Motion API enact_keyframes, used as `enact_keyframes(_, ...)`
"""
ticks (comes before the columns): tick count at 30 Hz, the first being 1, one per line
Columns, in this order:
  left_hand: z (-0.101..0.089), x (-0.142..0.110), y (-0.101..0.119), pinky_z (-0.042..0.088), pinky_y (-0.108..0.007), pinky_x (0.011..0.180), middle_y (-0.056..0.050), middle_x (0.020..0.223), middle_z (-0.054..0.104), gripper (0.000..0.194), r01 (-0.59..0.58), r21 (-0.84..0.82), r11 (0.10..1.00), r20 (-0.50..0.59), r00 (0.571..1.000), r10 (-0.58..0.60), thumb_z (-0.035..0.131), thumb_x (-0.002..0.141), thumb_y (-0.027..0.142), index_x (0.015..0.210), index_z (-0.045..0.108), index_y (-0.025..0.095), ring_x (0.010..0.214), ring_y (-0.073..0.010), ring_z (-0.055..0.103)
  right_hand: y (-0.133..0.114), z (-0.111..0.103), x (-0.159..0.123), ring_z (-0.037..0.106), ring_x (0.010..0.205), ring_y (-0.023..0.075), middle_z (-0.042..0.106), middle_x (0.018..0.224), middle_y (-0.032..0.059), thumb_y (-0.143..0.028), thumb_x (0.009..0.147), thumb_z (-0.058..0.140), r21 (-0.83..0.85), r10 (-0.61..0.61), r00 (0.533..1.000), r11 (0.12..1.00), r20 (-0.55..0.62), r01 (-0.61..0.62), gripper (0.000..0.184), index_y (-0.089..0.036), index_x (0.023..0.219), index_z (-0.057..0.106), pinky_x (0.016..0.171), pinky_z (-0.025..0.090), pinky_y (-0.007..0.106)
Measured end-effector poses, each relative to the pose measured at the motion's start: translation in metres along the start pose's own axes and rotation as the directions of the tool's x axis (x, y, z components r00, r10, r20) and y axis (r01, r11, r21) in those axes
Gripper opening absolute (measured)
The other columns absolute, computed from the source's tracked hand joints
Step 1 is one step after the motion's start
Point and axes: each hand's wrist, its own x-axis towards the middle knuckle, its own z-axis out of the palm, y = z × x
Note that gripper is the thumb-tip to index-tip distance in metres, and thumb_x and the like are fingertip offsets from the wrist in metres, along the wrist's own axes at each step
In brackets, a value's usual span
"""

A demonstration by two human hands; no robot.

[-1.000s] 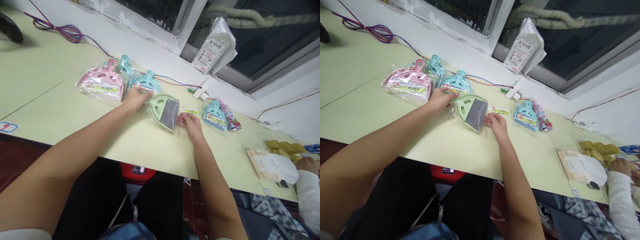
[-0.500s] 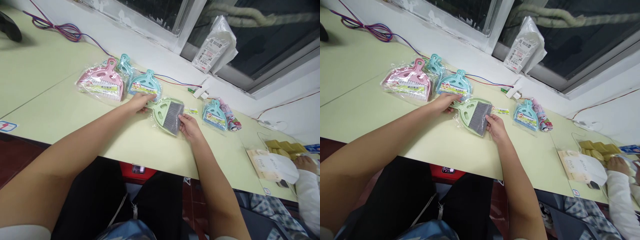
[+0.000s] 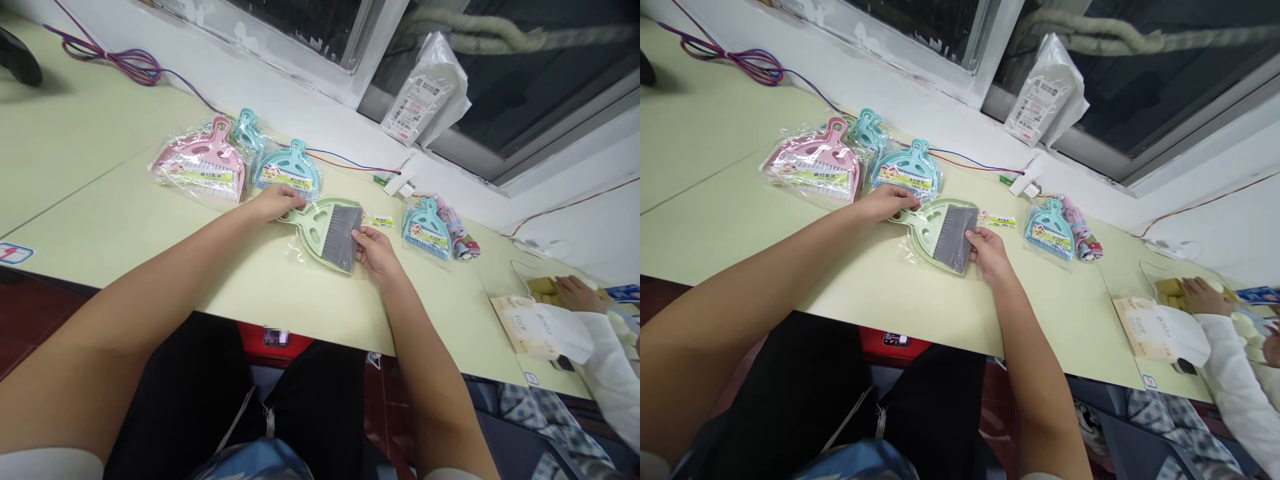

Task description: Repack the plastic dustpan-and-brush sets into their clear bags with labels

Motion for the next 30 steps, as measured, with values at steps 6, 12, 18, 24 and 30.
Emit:
enact_keyframes(6, 0.002, -0.004, 0.004, 0.051, -0.031, 0.057, -0.007, 0.08, 0.069, 0.013, 0.062, -0.06, 0.996, 0.012, 0.998, -0.061, 0.076, 0.083, 0.029, 0.075, 0.071, 0.02, 0.063, -0.0148, 0.059, 0.0, -0.003, 0.004, 0.048, 0.049, 0.0076, 0.059, 0.064, -0.0075, -0.037, 0.067, 0.091, -0.005, -0.042, 0.991, 0.999, -0.129, 0.042, 0.037, -0.019, 0.086, 0.065, 0.041, 0.037, 0.017)
enact_keyframes(12, -0.002, 0.004, -0.002, 0.05, -0.03, 0.053, -0.01, 0.091, 0.073, 0.014, 0.046, -0.127, 0.991, -0.068, 0.996, -0.055, 0.069, 0.086, 0.029, 0.077, 0.061, 0.02, 0.064, -0.0165, 0.064, 0.004, -0.017, 0.014, 0.059, 0.064, 0.0102, 0.068, 0.076, -0.0041, -0.031, 0.077, 0.082, 0.017, -0.138, 0.953, 0.989, -0.27, 0.148, 0.021, -0.02, 0.084, 0.066, 0.056, 0.05, 0.02)
enact_keyframes(18, -0.009, 0.012, -0.003, 0.051, -0.033, 0.056, -0.01, 0.101, 0.075, 0.007, 0.006, -0.236, 0.972, -0.194, 0.98, -0.053, 0.059, 0.09, 0.027, 0.093, 0.056, 0.023, 0.062, -0.0178, 0.067, 0.001, -0.044, 0.029, 0.063, 0.072, 0.0124, 0.066, 0.078, -0.0048, -0.025, 0.079, 0.075, 0.058, -0.136, 0.855, 0.98, -0.5, 0.19, 0.013, -0.021, 0.085, 0.065, 0.063, 0.058, 0.022)
enact_keyframes(24, -0.018, 0.016, -0.009, 0.054, -0.039, 0.066, -0.011, 0.1, 0.072, 0.024, -0.03, -0.114, 0.993, -0.311, 0.95, -0.007, 0.057, 0.094, 0.033, 0.116, 0.057, 0.024, 0.066, -0.0211, 0.067, -0.001, -0.066, 0.042, 0.068, 0.077, 0.014, 0.067, 0.083, -0.0051, -0.023, 0.082, 0.067, 0.156, -0.086, 0.749, 0.956, -0.657, 0.248, 0.014, -0.023, 0.094, 0.063, 0.072, 0.065, 0.029)
enact_keyframes(30, -0.015, -0.014, 0.005, 0.049, -0.053, 0.102, -0.019, 0.128, 0.066, 0.051, -0.172, 0.523, 0.835, -0.271, 0.895, 0.354, 0.055, 0.095, 0.032, 0.144, 0.053, 0.018, 0.116, -0.0375, 0.064, -0.002, -0.063, 0.041, 0.072, 0.082, 0.015, 0.071, 0.09, -0.0045, -0.02, 0.081, 0.067, 0.206, -0.09, 0.753, 0.935, -0.652, 0.29, 0.018, -0.024, 0.098, 0.063, 0.072, 0.067, 0.03)
